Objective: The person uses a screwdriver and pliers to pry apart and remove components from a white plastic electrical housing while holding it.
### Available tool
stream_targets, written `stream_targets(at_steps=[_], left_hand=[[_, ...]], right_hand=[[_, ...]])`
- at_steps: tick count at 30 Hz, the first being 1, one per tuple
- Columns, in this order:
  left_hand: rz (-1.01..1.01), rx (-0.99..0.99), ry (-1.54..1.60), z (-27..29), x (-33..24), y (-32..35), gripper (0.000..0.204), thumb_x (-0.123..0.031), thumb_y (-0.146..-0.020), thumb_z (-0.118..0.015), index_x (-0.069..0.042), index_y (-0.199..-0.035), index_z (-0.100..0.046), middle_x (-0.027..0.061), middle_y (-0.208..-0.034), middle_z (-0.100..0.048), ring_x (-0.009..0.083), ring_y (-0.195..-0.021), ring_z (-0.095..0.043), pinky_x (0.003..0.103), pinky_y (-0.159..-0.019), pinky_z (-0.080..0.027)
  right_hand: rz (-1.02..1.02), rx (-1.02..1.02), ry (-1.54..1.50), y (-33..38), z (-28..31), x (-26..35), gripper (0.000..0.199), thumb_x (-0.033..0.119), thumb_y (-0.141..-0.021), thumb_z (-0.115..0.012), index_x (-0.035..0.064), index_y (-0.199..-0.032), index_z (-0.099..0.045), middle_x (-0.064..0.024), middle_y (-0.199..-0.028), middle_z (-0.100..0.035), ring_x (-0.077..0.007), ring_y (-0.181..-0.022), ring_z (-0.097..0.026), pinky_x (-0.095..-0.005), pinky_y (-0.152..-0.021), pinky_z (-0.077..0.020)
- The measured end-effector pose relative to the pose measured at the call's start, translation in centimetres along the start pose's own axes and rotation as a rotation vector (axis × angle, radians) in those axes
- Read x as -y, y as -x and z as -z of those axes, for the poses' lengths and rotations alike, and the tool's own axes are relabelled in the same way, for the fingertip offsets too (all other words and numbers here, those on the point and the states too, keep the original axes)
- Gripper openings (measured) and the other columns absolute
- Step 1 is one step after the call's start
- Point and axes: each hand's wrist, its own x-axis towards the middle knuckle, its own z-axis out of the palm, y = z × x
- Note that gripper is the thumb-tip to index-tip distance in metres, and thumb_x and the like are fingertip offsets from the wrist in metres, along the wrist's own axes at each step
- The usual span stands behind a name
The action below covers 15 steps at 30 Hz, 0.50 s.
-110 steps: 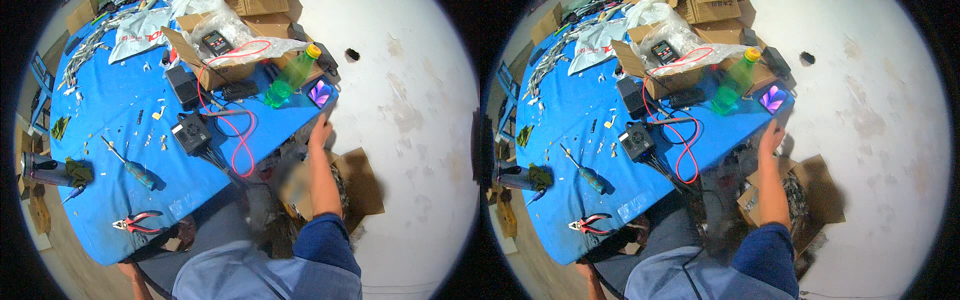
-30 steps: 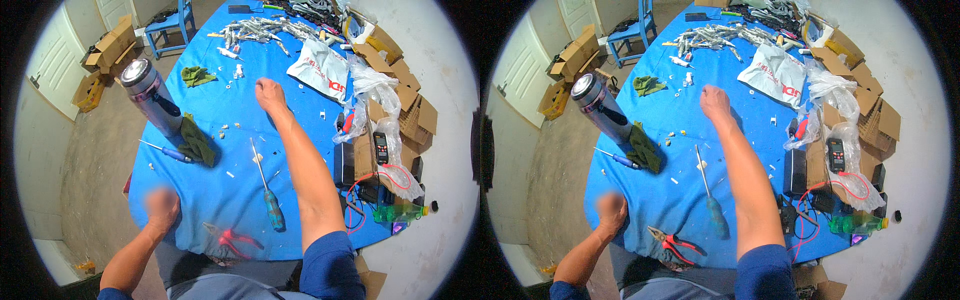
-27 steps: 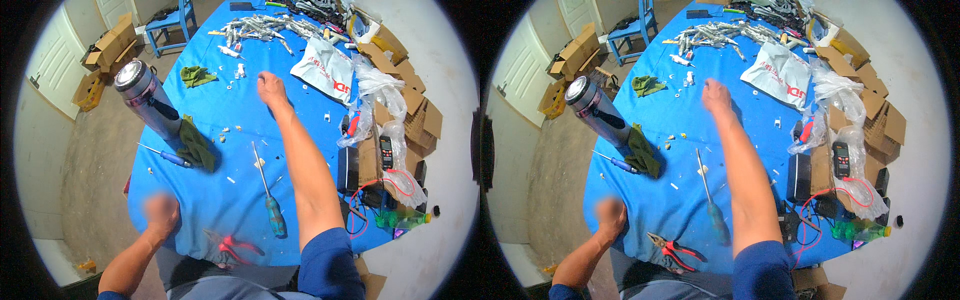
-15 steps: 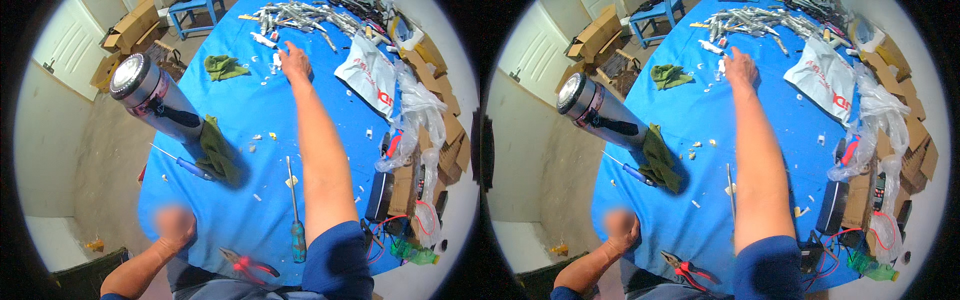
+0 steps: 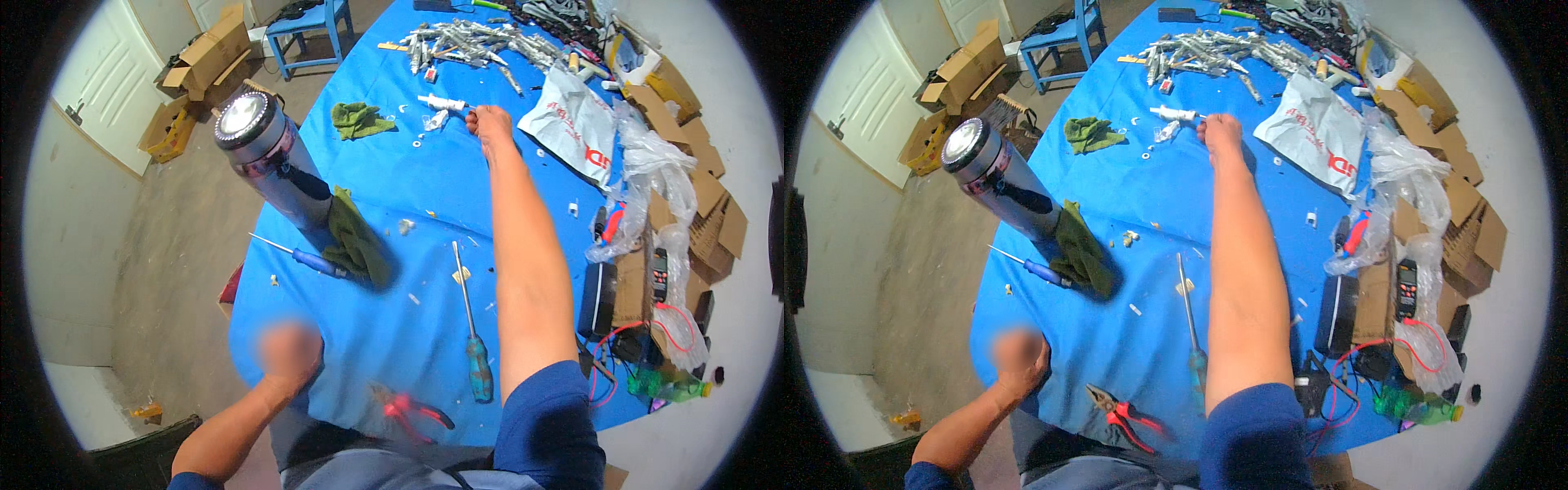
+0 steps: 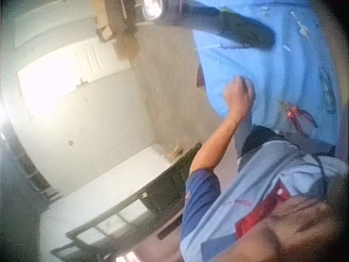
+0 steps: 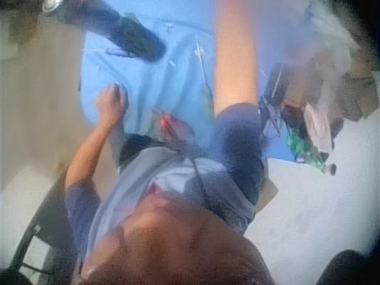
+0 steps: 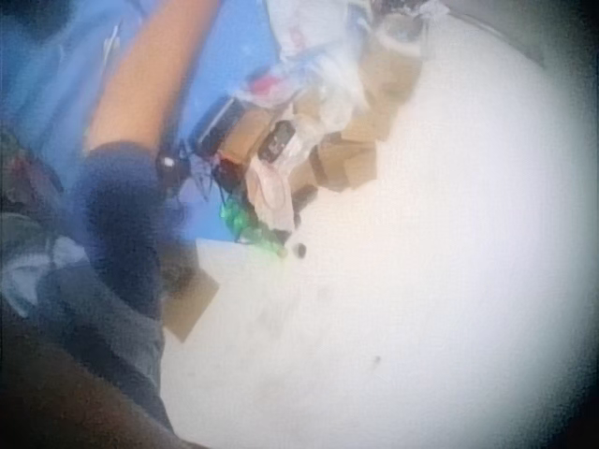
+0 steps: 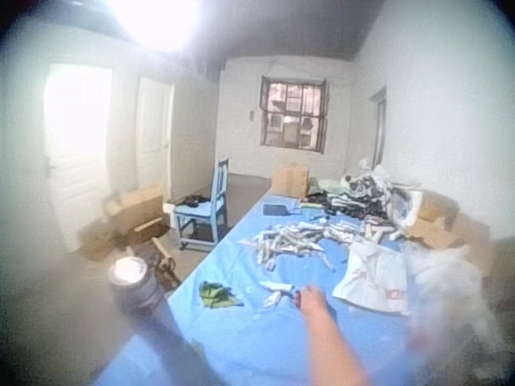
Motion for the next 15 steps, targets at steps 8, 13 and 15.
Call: stream_targets(at_steps=[8,13,15], left_hand=[[0.041,-0.236,0.160,-0.5,0.0,-0.3,0.014,-0.008,-0.074,-0.064,-0.005,-0.063,-0.056,0.0167,-0.057,-0.052,0.0329,-0.050,-0.053,0.042,-0.047,-0.040],[0.123,-0.208,0.197,-0.9,0.7,0.1,0.014,-0.013,-0.078,-0.063,-0.003,-0.068,-0.060,0.0169,-0.061,-0.056,0.0302,-0.052,-0.055,0.040,-0.050,-0.043],[0.220,-0.254,0.237,-1.0,0.3,1.0,0.017,-0.015,-0.081,-0.062,-0.002,-0.070,-0.062,0.0173,-0.061,-0.057,0.0276,-0.053,-0.055,0.040,-0.052,-0.044]], right_hand=[[0.058,0.180,-0.379,15.3,5.7,7.1,0.019,0.014,-0.098,-0.045,-0.0047,-0.099,-0.048,-0.0201,-0.096,-0.063,-0.0264,-0.079,-0.068,-0.0335,-0.062,-0.0576],[-0.009,0.118,-0.430,27.8,6.9,8.6,0.019,0.015,-0.098,-0.046,-0.0037,-0.098,-0.047,-0.0201,-0.093,-0.063,-0.0270,-0.076,-0.068,-0.0340,-0.062,-0.0581],[-0.050,0.122,-0.477,32.1,6.6,8.3,0.019,0.016,-0.098,-0.046,-0.0033,-0.097,-0.046,-0.0200,-0.090,-0.063,-0.0269,-0.074,-0.068,-0.0338,-0.062,-0.0582]])
